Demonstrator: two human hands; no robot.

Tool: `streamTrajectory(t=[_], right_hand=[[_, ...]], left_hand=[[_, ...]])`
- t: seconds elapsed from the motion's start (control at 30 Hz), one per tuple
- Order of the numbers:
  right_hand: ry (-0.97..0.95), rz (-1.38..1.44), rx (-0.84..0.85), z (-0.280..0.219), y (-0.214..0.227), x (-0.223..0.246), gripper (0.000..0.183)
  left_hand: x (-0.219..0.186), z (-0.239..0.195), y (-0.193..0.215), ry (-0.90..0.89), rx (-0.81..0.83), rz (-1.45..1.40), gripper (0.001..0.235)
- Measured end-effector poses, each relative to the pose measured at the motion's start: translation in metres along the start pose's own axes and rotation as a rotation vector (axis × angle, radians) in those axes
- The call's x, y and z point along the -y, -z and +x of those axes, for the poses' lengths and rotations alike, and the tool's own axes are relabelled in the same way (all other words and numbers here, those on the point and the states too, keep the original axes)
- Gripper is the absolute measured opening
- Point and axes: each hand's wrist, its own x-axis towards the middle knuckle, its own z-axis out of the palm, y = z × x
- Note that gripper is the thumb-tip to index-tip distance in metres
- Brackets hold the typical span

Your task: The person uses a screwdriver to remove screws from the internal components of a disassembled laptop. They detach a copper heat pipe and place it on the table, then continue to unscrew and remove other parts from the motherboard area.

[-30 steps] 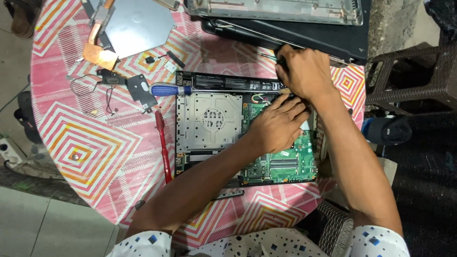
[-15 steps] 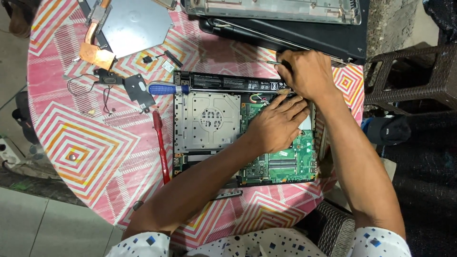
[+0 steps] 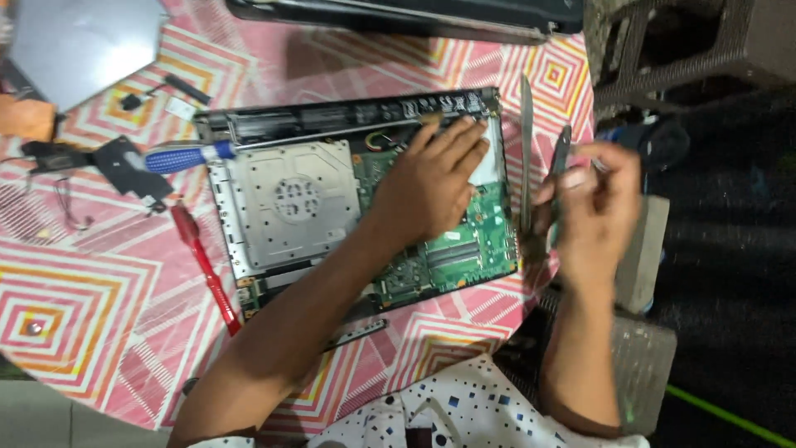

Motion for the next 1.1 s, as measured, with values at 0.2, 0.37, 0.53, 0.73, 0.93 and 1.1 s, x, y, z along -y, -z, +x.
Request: streamTrajectory(t=[0.2,0.37,0.53,0.73,0.93,1.1], right_hand=[[-0.407,0.351,-0.152,-0.081,0.003,-0.054,0.009],[-0.277,1.569,0.176,-0.086,0.01,-0.07,0.041],[-0.137,1.644,0.169,-0.085,0.005,-0.083,0.052],[-0.204,1.003,-0.077,-0.08,-0.003,-0.071,0.03],[-0.162,0.133,-0.09,-0.073,-0.024,-0.047,0.022],[-0.243,0.143,-0.196,-0.077,-0.034,-0.043,0.015]], left_hand=[[-0.005,0.006,0.003,0.051,0.128,0.104,0.057],[-0.007,0.006,0.008,0.06,0.098,0.072,0.056],[-0.004,0.003,0.004,0.065,0.126,0.095,0.056],[-0.003,0.002,0.005,0.048,0.139,0.123,0.056],[-0.003,0.001,0.003,0.048,0.135,0.104,0.054],[-0.001,-0.001,0.001,0.024,0.119,0.114,0.054]])
